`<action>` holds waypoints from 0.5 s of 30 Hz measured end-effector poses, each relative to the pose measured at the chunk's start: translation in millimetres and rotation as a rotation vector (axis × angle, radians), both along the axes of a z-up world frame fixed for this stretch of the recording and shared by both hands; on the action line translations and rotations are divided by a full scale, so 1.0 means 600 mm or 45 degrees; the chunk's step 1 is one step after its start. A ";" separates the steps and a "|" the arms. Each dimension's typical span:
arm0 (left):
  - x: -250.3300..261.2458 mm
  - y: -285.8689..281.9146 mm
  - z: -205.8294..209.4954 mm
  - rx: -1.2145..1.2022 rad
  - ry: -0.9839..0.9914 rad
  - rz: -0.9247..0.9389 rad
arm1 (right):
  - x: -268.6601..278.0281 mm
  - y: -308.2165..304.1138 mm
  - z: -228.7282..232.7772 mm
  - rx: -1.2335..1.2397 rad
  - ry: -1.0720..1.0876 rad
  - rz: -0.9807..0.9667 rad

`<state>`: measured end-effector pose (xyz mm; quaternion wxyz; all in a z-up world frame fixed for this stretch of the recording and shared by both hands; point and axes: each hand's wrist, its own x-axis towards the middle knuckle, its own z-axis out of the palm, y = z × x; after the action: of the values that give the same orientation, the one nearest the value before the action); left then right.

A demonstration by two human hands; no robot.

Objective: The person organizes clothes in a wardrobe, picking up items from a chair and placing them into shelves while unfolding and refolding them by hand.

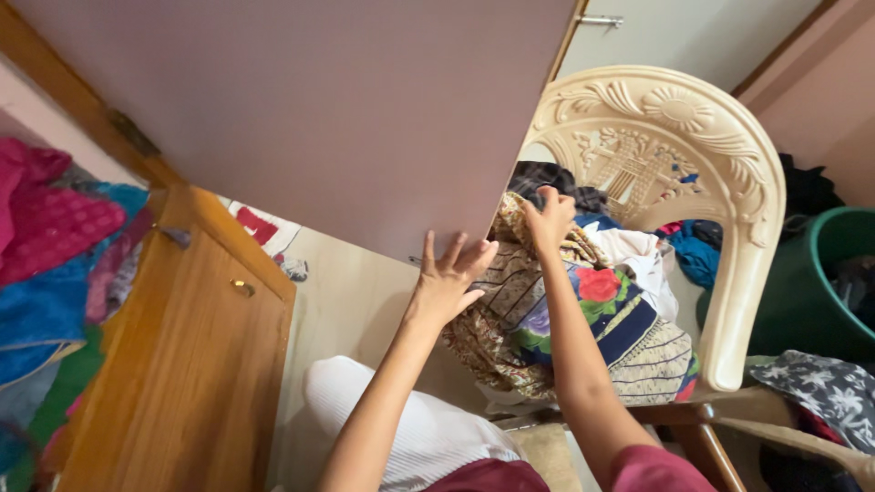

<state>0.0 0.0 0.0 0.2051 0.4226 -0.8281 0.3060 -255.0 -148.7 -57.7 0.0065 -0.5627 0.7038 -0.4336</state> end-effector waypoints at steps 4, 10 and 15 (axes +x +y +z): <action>-0.024 0.004 0.035 0.244 -0.103 0.160 | -0.030 -0.068 -0.047 0.682 0.063 -0.006; -0.048 -0.003 0.102 0.550 -0.129 0.273 | -0.078 -0.104 -0.066 1.062 0.120 0.571; -0.058 0.001 0.077 0.597 0.042 0.268 | -0.063 -0.081 -0.088 0.905 0.387 0.481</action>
<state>-35.0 0.8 46.4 0.0818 0.5473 -0.8245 0.1185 -292.7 -197.3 -110.4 0.1756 -0.7021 0.6868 -0.0675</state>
